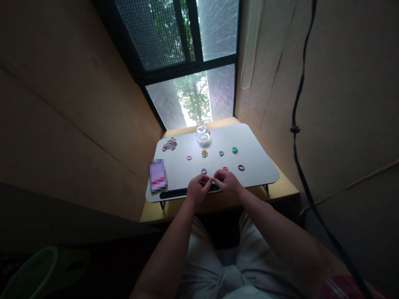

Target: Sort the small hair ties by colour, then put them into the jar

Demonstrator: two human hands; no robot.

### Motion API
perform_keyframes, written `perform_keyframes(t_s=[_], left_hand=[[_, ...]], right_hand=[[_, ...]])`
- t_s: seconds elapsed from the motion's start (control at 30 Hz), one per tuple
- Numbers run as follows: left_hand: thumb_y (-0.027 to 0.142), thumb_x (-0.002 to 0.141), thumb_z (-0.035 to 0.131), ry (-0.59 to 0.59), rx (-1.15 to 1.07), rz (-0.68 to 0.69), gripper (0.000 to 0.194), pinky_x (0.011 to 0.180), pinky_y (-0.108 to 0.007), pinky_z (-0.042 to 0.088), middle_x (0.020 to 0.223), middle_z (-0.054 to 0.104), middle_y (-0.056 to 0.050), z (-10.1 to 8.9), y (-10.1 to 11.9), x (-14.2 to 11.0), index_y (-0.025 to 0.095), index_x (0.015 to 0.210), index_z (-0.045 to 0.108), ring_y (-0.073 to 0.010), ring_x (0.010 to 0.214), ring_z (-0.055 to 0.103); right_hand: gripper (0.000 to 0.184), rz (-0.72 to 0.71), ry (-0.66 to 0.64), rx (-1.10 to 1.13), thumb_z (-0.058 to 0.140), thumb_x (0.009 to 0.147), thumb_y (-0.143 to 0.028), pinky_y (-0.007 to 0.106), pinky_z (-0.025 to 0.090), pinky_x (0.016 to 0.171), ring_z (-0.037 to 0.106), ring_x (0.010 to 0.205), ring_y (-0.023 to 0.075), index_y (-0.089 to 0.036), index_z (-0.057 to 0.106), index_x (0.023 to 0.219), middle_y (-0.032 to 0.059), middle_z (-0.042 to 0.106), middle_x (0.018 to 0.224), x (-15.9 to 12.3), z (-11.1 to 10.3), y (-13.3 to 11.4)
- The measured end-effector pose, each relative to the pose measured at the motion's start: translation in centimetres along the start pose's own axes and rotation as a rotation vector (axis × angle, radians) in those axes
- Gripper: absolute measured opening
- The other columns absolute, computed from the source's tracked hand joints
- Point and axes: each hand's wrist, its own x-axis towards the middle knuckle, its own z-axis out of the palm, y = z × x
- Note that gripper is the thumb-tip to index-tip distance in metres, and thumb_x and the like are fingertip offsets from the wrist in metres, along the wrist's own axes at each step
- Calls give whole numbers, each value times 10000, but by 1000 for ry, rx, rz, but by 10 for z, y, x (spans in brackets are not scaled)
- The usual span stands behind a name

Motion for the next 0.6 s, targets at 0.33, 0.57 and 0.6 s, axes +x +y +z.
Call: perform_keyframes(t_s=[0.33,0.57,0.6], left_hand=[[397,852,629,9,50,7,208,567,-217,395,631,604,28,0,-1,0,193,821,658,-103,560,522],[399,841,646,21,52,-18,220,555,-217,391,617,623,26,1,-2,1,185,800,675,-100,552,526],[397,840,648,19,50,-21,219,559,-217,394,620,630,25,1,-2,1,184,797,679,-100,555,529]], right_hand=[[131,11,6,-42,602,811,-250,246,368,543,459,549,118,-196,547,705,-24,544,610,0,1,-1],[101,20,0,-36,598,793,-227,239,356,519,453,541,111,-196,538,718,-28,529,618,-1,1,1],[95,19,-2,-26,597,790,-222,238,354,516,453,540,111,-196,538,721,-29,525,617,-1,1,1]])
